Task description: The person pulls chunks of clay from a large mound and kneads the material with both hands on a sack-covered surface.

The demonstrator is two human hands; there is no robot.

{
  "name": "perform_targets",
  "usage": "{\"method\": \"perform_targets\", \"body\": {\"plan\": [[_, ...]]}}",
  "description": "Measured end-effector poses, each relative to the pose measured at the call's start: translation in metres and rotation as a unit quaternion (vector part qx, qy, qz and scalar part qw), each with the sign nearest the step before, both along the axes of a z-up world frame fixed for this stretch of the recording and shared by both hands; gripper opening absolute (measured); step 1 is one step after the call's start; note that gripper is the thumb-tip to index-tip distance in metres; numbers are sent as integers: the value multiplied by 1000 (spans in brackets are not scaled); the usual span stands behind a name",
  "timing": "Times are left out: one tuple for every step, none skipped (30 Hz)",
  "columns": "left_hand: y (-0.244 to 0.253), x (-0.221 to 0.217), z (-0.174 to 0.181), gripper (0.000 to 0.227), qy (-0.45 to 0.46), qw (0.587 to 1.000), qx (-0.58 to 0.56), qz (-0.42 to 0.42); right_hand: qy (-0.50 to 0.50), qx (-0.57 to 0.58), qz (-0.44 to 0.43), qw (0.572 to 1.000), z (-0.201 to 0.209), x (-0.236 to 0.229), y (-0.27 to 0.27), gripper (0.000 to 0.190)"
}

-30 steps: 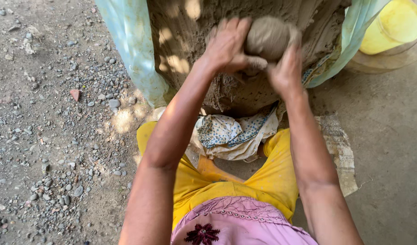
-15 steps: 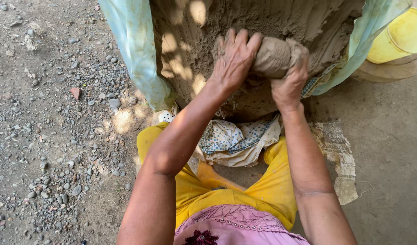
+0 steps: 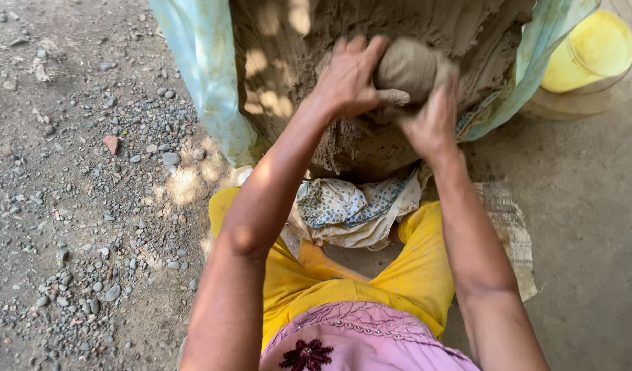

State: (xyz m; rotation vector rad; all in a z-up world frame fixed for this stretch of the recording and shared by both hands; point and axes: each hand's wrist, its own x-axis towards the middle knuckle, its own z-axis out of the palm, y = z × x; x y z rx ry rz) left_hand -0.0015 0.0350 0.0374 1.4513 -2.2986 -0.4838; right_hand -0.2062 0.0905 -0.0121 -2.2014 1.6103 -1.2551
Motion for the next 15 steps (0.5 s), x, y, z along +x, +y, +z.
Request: {"method": "perform_targets", "body": {"plan": [[12, 7, 5, 93, 1, 1000, -5, 5, -48, -9, 57, 997, 1, 0, 25, 89], [25, 13, 5, 108, 63, 997, -40, -14, -97, -14, 111, 989, 0, 0, 42, 91], [34, 16, 5, 122, 124, 989, -76, -33, -97, -15, 114, 989, -3, -1, 47, 91], [39, 14, 4, 122, 125, 989, -72, -33, -139, -19, 123, 982, -8, -4, 55, 92], [42, 12, 4, 115, 88, 994, -52, -36, -181, -23, 131, 974, -15, -6, 60, 94], [43, 9, 2, 111, 51, 997, -36, -42, -180, -22, 129, 975, -23, -4, 59, 94], [49, 4, -1, 111, 52, 997, -35, -44, -90, -52, 77, 992, -30, -2, 53, 101], [53, -1, -3, 87, 24, 998, -54, -13, 0, -86, 25, 996, -32, 1, 43, 108], [53, -5, -4, 69, -3, 997, -72, 19, -1, -89, 25, 996, -34, 2, 34, 108], [51, -7, -7, 69, -6, 997, -71, 17, 9, -129, 17, 991, -37, 6, 29, 102], [47, -8, -11, 63, -7, 994, -106, 19, 20, -169, 9, 985, -39, 9, 22, 96], [46, -10, -18, 57, -8, 991, -135, 20, 19, -162, 6, 987, -41, 8, 17, 96], [41, -12, -26, 57, -10, 992, -127, 17, 21, -176, -5, 984, -42, 5, 7, 85], [27, -13, -31, 50, -32, 984, -171, 33, 25, -192, -14, 981, -42, 3, -7, 74], [12, -14, -38, 44, -55, 974, -214, 49, 24, -187, -16, 982, -41, 0, -23, 74]]}}
